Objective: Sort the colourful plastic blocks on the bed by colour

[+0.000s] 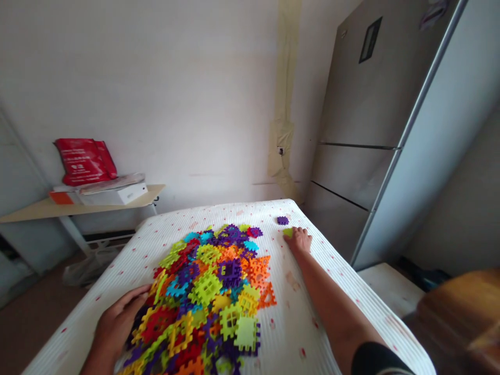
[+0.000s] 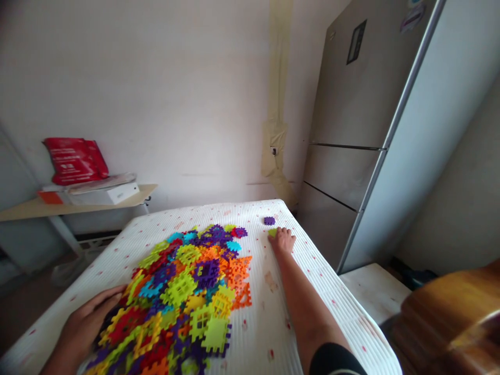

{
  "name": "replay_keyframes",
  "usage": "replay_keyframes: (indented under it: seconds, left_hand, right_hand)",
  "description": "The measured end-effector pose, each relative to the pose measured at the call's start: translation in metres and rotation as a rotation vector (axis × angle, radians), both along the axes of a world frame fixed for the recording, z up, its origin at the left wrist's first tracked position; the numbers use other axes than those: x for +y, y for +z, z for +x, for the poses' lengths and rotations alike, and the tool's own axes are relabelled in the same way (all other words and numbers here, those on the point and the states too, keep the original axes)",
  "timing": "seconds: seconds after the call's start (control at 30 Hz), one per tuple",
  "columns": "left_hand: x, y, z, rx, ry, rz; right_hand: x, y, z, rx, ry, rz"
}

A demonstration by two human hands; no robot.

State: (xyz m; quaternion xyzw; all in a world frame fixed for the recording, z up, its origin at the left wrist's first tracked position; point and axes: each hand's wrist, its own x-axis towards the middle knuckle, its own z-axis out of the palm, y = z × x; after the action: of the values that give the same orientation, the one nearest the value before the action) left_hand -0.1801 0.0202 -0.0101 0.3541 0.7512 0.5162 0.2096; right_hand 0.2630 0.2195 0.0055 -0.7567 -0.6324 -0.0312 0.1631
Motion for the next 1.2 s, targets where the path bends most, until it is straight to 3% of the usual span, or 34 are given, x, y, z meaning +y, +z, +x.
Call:
replay_keyframes:
  seconds: [0.23, 0.53, 0.8, 0.97, 1.07, 1.2]
  left_hand:
    - [-0.003, 0.008, 0.005, 0.005, 0.006, -0.005]
    - [-0.004, 0.0, 0.004, 0.003, -0.003, 0.022]
    - [-0.006, 0.004, 0.01, -0.022, -0.01, 0.043]
    - [-0.004, -0.001, 0.007, -0.037, -0.029, 0.045]
    - [-0.002, -0.007, 0.003, -0.021, -0.044, 0.05]
    - [-0.002, -0.007, 0.003, -0.032, -0.045, 0.05]
  right_hand:
    - [0.013, -0.001, -0.003, -0.003, 0.015, 0.002]
    - [0.021, -0.004, -0.002, 0.0, 0.026, -0.028]
    - [0.022, -0.007, -0.003, 0.02, 0.031, -0.023]
    - [0.015, -0.01, 0.001, 0.2, 0.0, 0.153]
    - [0.007, -0.013, -0.002, 0.403, 0.137, 0.275]
    - [-0.008, -0.008, -0.026, 0.465, 0.453, 0.241]
